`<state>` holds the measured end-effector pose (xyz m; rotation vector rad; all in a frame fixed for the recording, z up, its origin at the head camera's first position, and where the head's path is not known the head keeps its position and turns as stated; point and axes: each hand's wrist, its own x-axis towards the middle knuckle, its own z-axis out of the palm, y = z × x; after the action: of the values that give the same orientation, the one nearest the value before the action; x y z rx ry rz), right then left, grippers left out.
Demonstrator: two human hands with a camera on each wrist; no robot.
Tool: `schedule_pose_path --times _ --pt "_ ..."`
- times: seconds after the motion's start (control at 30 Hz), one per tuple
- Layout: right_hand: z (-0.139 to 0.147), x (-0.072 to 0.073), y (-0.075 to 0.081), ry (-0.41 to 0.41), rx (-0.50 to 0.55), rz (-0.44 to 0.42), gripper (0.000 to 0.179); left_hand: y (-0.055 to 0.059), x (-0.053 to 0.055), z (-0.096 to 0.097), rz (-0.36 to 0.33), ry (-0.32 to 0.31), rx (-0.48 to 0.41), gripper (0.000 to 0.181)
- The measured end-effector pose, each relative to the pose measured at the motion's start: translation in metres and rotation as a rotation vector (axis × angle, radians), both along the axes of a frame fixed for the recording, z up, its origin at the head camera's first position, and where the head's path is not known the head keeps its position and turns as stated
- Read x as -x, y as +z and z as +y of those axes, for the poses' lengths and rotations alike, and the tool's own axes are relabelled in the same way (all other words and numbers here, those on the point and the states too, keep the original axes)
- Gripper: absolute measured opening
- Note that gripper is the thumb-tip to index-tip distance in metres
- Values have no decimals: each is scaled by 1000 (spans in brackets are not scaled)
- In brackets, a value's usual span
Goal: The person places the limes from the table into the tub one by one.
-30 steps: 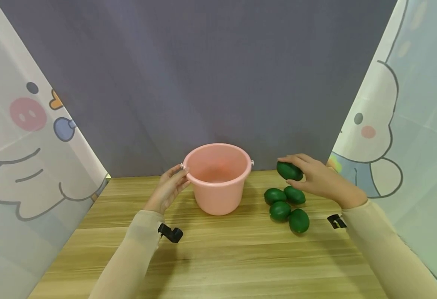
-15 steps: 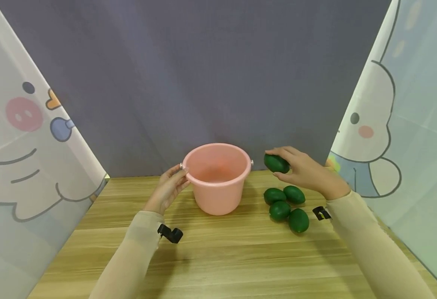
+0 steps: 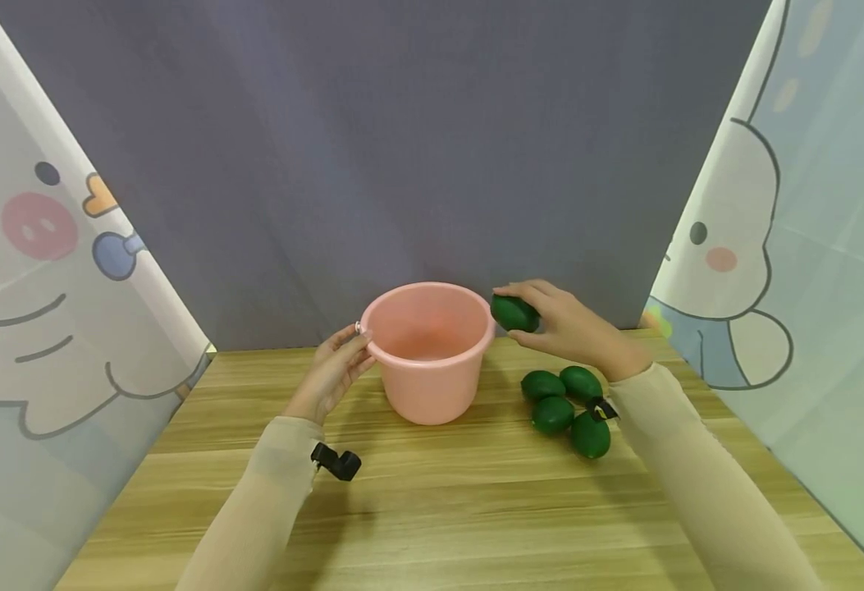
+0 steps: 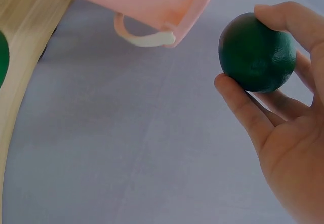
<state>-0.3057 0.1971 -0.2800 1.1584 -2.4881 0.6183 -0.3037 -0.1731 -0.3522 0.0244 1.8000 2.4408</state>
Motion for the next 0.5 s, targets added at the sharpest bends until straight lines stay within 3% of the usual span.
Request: schedule_pose_path --times 0.5 --pt "-26 13 -2 31 37 -29 61 0 1 -1 5 8 8 77"
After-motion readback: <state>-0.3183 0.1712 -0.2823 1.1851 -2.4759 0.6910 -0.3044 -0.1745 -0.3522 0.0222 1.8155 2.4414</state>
